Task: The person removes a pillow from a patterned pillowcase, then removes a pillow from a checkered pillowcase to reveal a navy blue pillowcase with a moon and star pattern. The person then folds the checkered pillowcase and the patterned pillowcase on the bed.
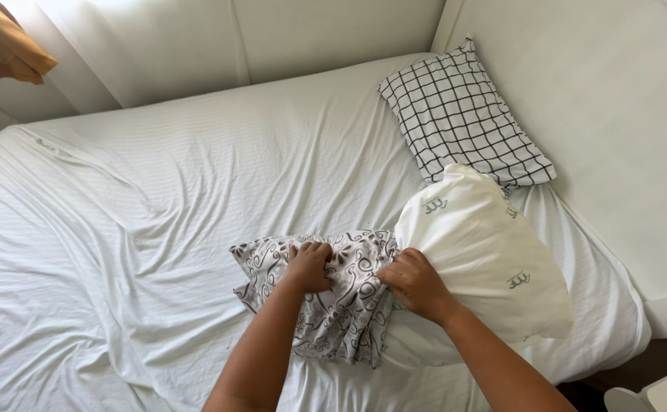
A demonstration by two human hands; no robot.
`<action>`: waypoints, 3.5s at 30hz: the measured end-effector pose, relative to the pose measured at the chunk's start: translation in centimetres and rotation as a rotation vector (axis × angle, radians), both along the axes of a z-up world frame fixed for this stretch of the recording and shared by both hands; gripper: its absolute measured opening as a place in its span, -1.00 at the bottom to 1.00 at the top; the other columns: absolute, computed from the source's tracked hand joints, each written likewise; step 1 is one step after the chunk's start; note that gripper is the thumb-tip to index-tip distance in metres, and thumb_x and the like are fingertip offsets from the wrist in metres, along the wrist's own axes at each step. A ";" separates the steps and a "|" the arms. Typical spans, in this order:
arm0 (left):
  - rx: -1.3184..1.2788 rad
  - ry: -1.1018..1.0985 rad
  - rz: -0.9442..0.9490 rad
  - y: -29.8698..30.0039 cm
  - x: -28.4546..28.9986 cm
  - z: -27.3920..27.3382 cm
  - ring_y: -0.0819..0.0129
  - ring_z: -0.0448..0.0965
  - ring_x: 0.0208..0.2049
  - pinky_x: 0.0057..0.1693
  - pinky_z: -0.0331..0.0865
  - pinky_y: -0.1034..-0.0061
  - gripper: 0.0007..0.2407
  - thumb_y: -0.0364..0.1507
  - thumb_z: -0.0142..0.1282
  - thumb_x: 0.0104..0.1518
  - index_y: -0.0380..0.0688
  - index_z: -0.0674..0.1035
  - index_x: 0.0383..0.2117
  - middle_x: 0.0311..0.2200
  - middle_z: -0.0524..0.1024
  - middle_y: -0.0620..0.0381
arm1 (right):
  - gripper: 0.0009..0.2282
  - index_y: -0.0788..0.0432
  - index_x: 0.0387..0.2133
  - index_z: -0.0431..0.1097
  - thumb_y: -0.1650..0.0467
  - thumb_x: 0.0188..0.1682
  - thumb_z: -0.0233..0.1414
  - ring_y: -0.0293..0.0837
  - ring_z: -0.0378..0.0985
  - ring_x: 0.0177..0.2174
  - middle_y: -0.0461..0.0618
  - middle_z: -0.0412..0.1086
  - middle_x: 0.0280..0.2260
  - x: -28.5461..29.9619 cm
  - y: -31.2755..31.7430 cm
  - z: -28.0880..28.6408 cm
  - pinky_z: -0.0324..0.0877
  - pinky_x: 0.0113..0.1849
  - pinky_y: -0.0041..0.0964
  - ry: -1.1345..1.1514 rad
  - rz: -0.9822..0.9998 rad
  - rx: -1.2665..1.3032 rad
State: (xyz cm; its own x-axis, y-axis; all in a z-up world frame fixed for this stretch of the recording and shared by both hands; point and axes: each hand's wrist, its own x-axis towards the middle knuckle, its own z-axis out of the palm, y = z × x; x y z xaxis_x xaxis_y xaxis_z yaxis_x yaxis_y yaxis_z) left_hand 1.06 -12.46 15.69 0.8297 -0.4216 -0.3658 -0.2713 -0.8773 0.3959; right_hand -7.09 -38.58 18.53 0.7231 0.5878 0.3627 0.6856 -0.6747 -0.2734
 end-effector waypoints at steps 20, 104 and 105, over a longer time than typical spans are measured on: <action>-0.813 -0.775 0.333 -4.5 -1.7 -0.8 -0.10 0.49 -0.30 -0.14 0.33 0.09 -0.81 -0.74 -0.10 -0.05 -0.25 0.52 -0.39 -0.43 0.52 -0.10 | 0.08 -0.35 0.37 -0.45 0.27 -0.28 0.36 -0.01 -0.30 0.39 -0.09 -0.24 0.42 5.2 -0.3 7.9 -0.44 0.33 0.14 0.653 -0.380 -0.624; -0.203 -0.180 0.684 9.7 -1.4 -6.6 0.17 0.46 0.00 -0.03 0.48 0.33 -0.36 -0.60 0.30 -0.13 0.33 0.41 0.16 0.12 0.39 0.07 | -0.27 -0.16 0.33 0.04 0.28 -0.16 0.22 -0.03 0.02 0.29 -0.02 0.06 0.28 0.5 -10.9 -4.0 0.01 0.22 0.08 0.422 -0.870 -0.689; -0.370 -0.051 0.591 8.2 -1.5 -7.4 0.12 0.42 0.08 0.01 0.52 0.33 -0.22 -0.75 0.18 -0.13 0.41 0.33 0.26 0.22 0.31 0.04 | -0.14 -0.19 0.44 -0.15 0.37 -0.17 0.18 0.01 -0.18 0.35 0.04 -0.14 0.39 0.8 -9.8 -4.4 -0.19 0.25 0.20 0.298 -0.824 -0.662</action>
